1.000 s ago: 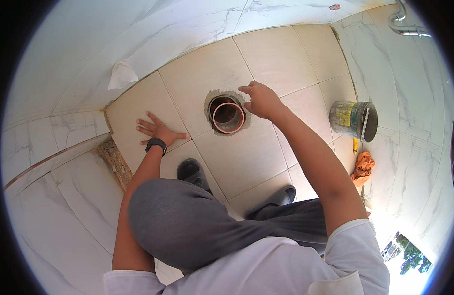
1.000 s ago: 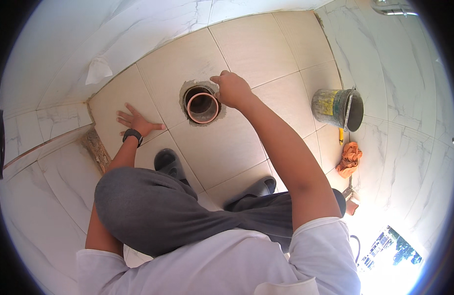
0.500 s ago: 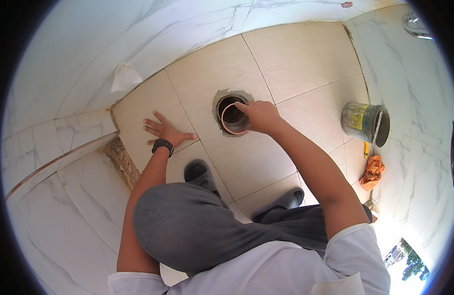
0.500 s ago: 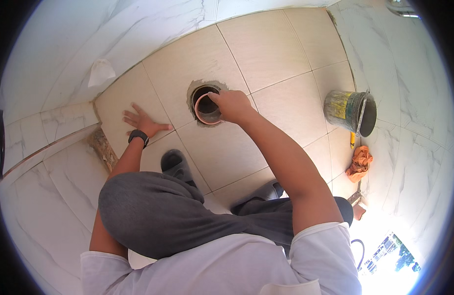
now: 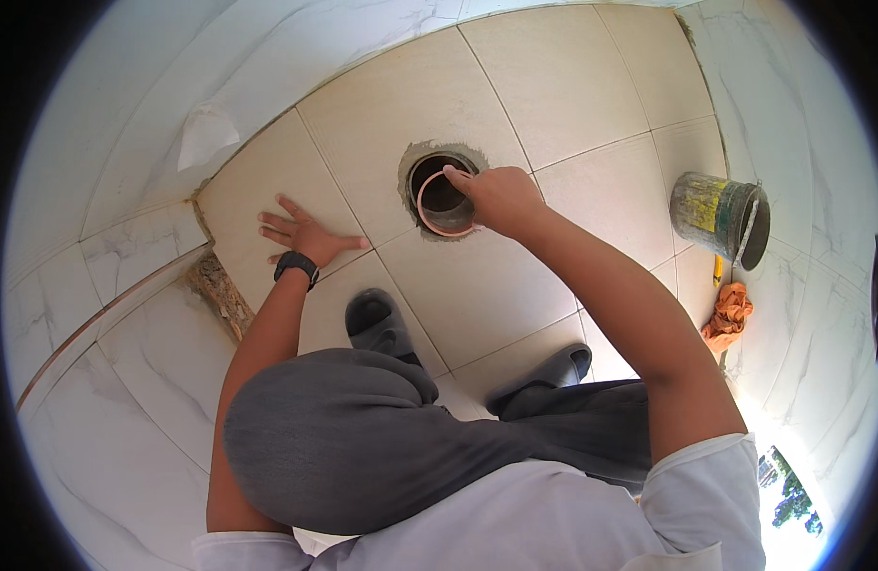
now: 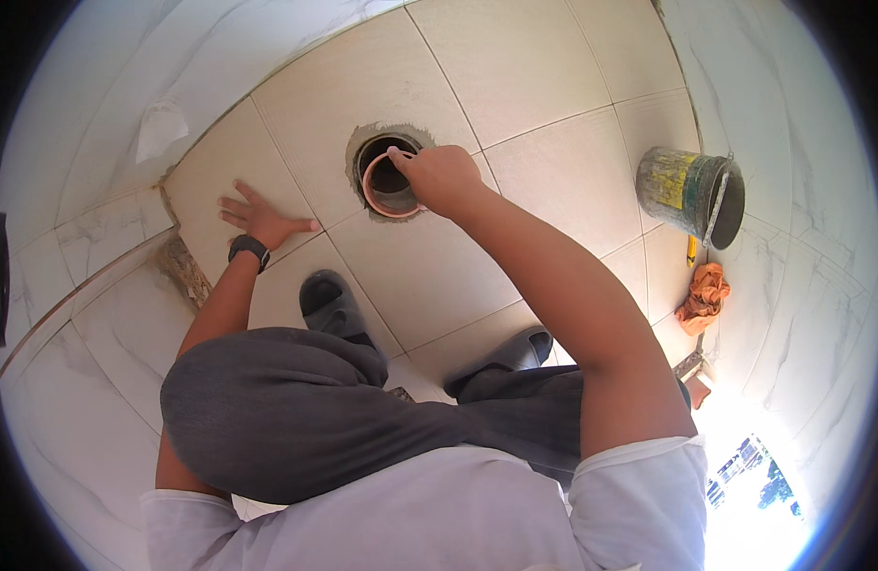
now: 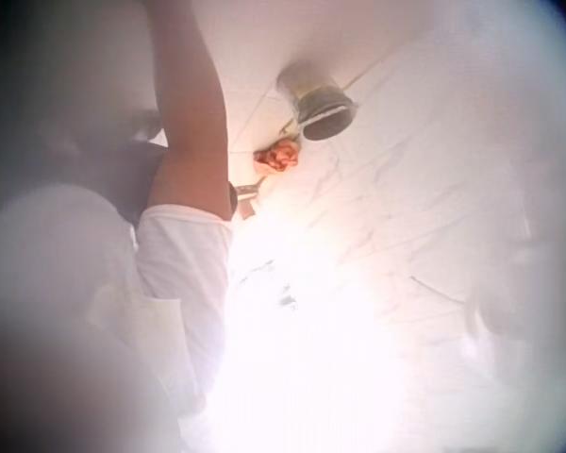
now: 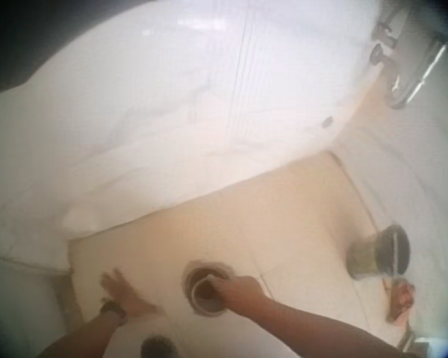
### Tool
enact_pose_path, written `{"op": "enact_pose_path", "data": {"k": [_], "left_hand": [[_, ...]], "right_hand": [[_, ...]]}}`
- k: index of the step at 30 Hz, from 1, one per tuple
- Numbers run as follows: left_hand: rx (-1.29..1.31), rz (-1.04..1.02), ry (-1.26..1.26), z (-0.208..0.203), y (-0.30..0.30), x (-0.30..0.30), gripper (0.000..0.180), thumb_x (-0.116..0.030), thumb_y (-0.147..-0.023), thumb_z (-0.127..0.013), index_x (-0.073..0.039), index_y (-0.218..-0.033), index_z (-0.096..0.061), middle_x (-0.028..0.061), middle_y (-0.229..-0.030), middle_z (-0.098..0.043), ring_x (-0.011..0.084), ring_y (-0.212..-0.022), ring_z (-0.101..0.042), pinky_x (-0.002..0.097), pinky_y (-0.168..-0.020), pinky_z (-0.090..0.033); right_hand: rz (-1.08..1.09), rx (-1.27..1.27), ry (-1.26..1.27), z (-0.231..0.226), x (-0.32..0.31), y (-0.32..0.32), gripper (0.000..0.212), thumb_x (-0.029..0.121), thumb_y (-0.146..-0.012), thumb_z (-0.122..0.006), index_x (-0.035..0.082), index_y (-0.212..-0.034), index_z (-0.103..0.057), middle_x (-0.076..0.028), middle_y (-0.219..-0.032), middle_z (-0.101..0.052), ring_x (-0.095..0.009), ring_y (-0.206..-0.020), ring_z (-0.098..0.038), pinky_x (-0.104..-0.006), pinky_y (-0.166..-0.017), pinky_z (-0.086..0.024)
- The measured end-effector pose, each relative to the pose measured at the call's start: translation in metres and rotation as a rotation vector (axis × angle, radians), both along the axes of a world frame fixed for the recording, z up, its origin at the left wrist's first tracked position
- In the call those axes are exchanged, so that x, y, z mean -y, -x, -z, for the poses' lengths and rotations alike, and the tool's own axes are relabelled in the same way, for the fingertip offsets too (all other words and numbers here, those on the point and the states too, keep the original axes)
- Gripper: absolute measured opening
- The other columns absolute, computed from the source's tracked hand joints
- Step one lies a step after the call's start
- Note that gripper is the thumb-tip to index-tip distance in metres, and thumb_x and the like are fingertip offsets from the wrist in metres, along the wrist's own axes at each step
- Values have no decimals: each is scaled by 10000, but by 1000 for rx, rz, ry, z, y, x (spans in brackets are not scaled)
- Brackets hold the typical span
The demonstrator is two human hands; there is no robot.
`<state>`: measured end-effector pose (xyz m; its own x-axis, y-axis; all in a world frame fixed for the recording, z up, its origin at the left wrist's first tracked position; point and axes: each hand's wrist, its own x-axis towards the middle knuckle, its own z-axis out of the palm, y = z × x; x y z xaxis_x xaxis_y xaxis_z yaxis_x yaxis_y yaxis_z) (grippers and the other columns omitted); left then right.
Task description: The person applies a grey sealant around a floor drain opening using a brush, then inserts a terracotta pipe into the hole. They measure the opening with a tape measure and place a yellow foam gasket over the pipe.
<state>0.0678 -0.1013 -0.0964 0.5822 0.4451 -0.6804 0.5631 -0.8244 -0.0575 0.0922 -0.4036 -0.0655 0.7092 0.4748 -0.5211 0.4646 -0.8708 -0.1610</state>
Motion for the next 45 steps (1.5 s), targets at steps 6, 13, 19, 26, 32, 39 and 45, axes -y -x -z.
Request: {"op": "enact_pose_path", "data": {"k": [6,13,19,26,32,39,45], "left_hand": [[25,0,33,-4,-1,-1,1785,-620,-369,-969,-87,-1532,277,364,-1548,284,520,-1473,194,808,-1056,-113],[1,8,32,3,1,-5,1779,-641,-394,-956,-96,-1519,309,365,-1537,309,510,-1467,230,812,-1051,-86],[25,50,26,16,0,-11,1770,-656,-407,-948,-55,-1518,292,405,-1530,267,561,-1448,214,795,-1068,-79],[101,111,-24,33,6,-19,1752,-658,-425,-943,1,-1515,261,469,-1500,228,630,-1414,192,699,-1144,-10],[83,100,-30,31,3,-18,1758,-654,-418,-948,-2,-1515,260,465,-1499,238,625,-1416,199,740,-1117,-49],[52,90,-15,29,1,-16,1766,-672,-412,-940,-13,-1513,274,442,-1510,255,606,-1423,209,787,-1077,-100],[-84,141,213,-4,-16,-45,1598,-670,-583,-877,-3,-1541,215,391,-1572,166,546,-1484,69,674,-1154,-145]], "right_hand": [[56,-174,80,-18,4,-9,886,308,-776,-822,411,-1528,-364,-25,-891,-696,-232,-843,-707,-362,-666,-545],[118,-41,-6,-22,2,-19,652,222,-787,-784,297,-1396,-562,-66,-958,-723,-260,-915,-714,-394,-730,-570],[245,-133,64,-19,7,-20,323,205,-771,-813,134,-1079,-749,-78,-1046,-746,-265,-976,-722,-394,-780,-596],[373,-193,32,-13,7,-17,313,278,-766,-840,74,-989,-758,-103,-1029,-748,-285,-977,-722,-414,-781,-597],[454,-225,72,-17,10,-18,338,272,-778,-832,129,-1076,-761,-53,-1096,-747,-249,-995,-726,-379,-782,-594],[605,-167,83,-25,14,23,347,341,-805,-812,120,-1067,-755,-79,-1092,-745,-262,-1018,-719,-393,-802,-596],[694,-176,78,-48,98,72,373,351,-807,-799,83,-1061,-745,-111,-1080,-739,-290,-1016,-710,-427,-822,-592]]}}
